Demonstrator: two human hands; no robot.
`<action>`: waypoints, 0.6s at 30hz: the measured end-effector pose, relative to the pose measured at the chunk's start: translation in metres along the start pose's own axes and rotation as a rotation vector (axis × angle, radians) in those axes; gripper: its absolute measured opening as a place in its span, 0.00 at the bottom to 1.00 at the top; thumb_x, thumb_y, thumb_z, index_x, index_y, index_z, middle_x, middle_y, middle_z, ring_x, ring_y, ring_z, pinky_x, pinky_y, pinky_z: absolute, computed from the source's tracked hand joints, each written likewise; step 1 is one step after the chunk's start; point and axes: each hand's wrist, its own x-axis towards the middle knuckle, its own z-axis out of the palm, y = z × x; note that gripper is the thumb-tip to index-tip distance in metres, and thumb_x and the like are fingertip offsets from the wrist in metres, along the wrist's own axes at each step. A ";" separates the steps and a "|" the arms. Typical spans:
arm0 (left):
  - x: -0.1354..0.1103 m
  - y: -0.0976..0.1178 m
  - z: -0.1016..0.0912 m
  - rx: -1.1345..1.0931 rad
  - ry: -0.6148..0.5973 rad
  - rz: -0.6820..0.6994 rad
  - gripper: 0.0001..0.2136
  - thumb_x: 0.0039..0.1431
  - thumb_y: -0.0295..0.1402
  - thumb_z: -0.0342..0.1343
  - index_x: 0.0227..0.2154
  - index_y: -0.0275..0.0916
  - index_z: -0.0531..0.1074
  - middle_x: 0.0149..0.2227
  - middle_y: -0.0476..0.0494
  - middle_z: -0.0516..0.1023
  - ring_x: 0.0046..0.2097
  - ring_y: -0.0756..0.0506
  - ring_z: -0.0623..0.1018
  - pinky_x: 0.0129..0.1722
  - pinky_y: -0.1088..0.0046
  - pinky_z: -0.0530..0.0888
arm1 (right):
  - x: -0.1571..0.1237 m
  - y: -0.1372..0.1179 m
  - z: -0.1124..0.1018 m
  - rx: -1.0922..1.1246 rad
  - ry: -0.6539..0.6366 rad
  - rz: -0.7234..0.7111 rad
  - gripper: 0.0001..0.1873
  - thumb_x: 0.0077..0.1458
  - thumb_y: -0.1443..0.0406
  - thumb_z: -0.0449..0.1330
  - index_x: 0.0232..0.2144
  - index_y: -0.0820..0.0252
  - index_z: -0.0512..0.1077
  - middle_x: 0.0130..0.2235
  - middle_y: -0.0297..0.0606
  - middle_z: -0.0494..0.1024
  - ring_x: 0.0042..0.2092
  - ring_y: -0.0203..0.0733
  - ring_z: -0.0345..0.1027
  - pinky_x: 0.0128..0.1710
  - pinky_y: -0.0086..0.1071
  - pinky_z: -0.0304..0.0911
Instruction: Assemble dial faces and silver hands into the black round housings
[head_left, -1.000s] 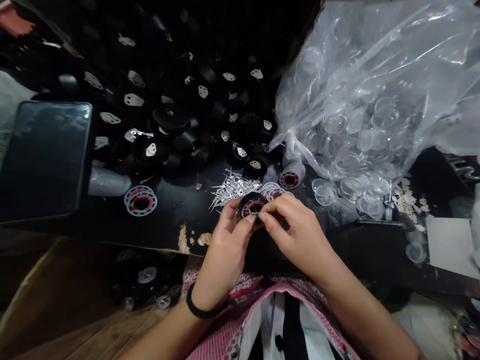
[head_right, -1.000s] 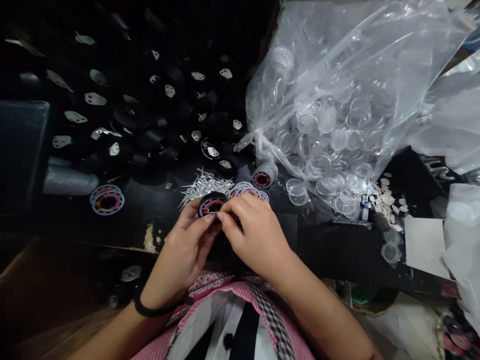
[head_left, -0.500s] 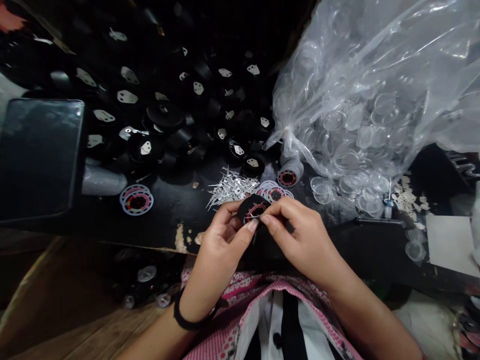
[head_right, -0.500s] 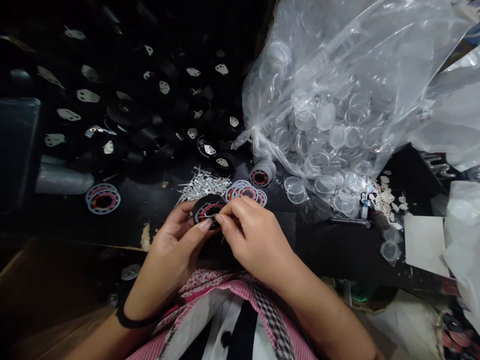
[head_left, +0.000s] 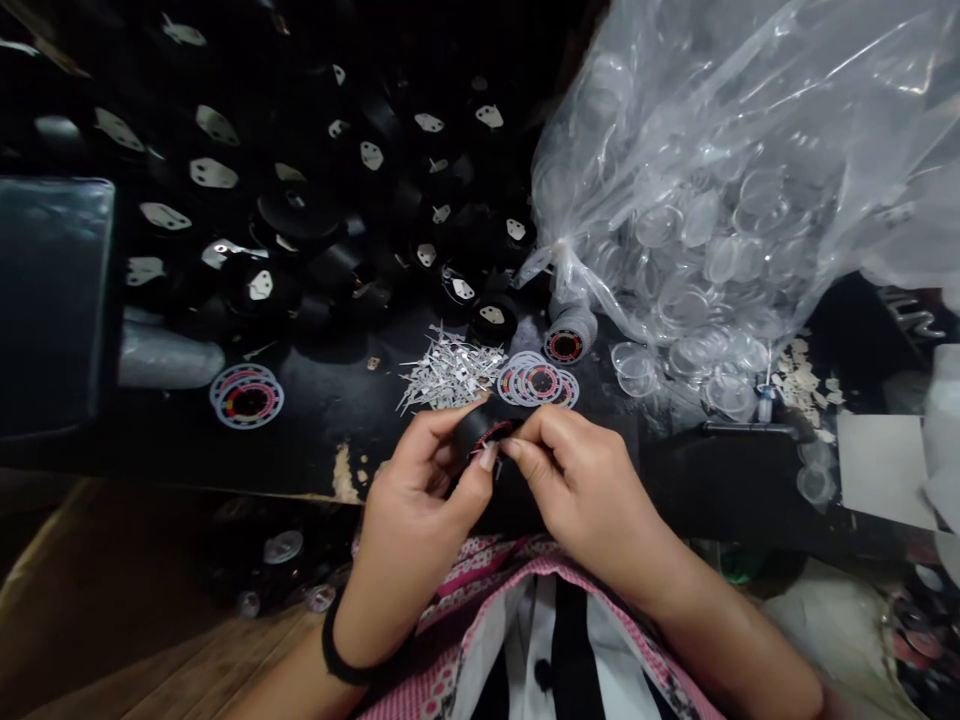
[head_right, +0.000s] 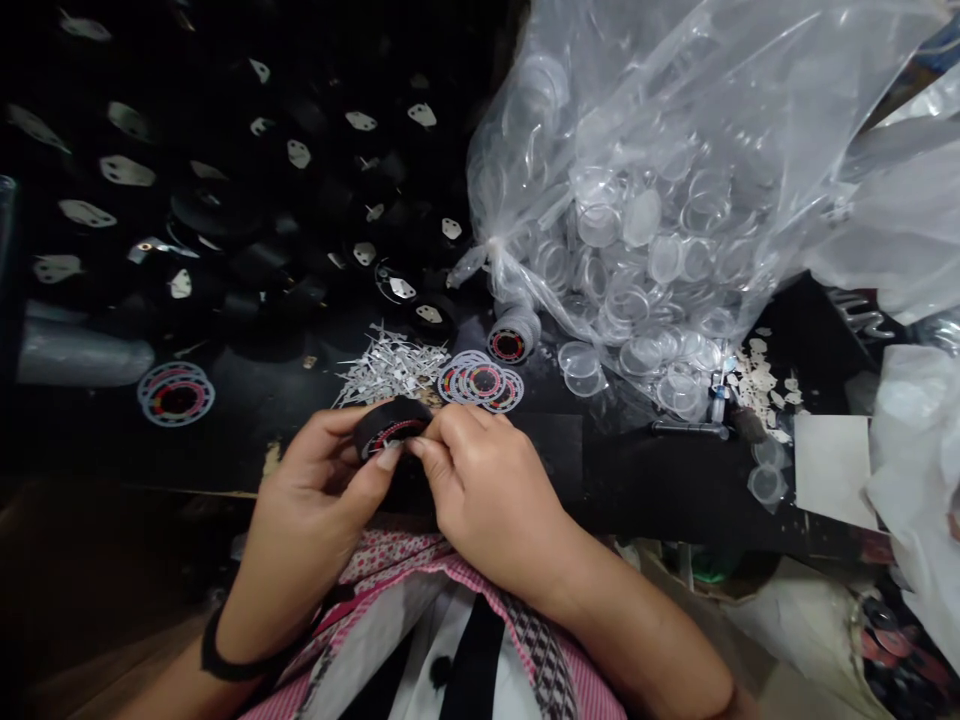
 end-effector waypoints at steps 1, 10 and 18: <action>0.000 -0.001 -0.001 -0.003 0.005 0.004 0.09 0.56 0.28 0.60 0.40 0.43 0.75 0.37 0.52 0.82 0.39 0.49 0.81 0.41 0.76 0.77 | 0.001 0.000 0.001 0.007 -0.001 0.015 0.11 0.64 0.68 0.57 0.28 0.58 0.64 0.28 0.30 0.69 0.31 0.33 0.63 0.32 0.28 0.56; 0.012 0.003 -0.003 -0.663 0.029 -0.384 0.04 0.58 0.34 0.61 0.36 0.43 0.77 0.41 0.46 0.85 0.44 0.44 0.83 0.47 0.67 0.79 | 0.000 0.012 -0.017 0.157 0.132 0.016 0.10 0.59 0.59 0.65 0.30 0.58 0.72 0.28 0.29 0.72 0.29 0.31 0.64 0.31 0.27 0.61; 0.010 0.007 0.002 -0.872 -0.115 -0.714 0.07 0.59 0.33 0.58 0.32 0.38 0.81 0.40 0.40 0.86 0.45 0.39 0.84 0.47 0.62 0.81 | -0.005 0.028 -0.007 0.256 -0.149 -0.021 0.13 0.65 0.65 0.56 0.49 0.58 0.75 0.40 0.35 0.83 0.42 0.38 0.78 0.45 0.33 0.70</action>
